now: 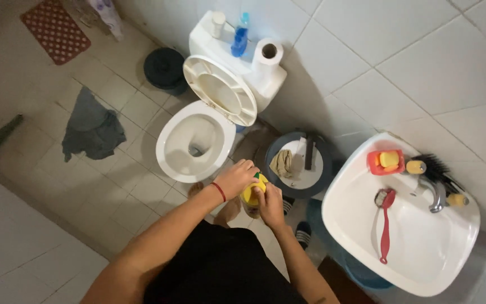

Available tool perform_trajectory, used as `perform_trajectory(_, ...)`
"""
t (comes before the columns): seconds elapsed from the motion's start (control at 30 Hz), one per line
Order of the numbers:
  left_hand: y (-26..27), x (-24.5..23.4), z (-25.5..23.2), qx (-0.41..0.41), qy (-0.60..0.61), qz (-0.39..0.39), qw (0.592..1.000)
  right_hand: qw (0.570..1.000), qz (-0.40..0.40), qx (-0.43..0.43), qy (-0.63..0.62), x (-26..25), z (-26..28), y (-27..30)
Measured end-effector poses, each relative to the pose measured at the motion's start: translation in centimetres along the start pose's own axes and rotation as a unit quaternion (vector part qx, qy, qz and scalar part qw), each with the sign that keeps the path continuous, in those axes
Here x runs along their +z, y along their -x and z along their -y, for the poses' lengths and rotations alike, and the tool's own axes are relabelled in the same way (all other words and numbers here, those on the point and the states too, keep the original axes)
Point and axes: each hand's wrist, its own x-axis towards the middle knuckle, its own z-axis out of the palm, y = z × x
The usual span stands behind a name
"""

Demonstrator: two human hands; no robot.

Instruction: Cleaning a toilet by applying liquid cleaner, scrubbing the bowl with a brush, and wiping the lid and seat with a cloth.

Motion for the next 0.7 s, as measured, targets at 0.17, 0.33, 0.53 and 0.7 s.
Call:
perform_trajectory(0.17, 0.0, -4.3, 0.1, -0.14, 0.034, -0.006, 0.99, 0.997, -0.014, -0.041, 0.062, 0.2, 2.7, -1.3)
perform_trajectory(0.33, 0.2, -12.0, 0.4, -0.22, 0.193, -0.017, 0.956, 0.99, -0.034, -0.084, 0.104, -0.7, 5.9, -1.9)
perform_trajectory(0.53, 1.5, -15.4, 2.0, -0.146, 0.244, 0.048, 0.958, 0.986, -0.046, -0.1, 0.127, -0.8, 8.0, -2.7)
perform_trajectory(0.7, 1.3, -15.0, 2.6, -0.186, 0.174, 0.048, 0.966, 0.985, -0.049, -0.098, 0.132, -0.9, 10.3, -2.3)
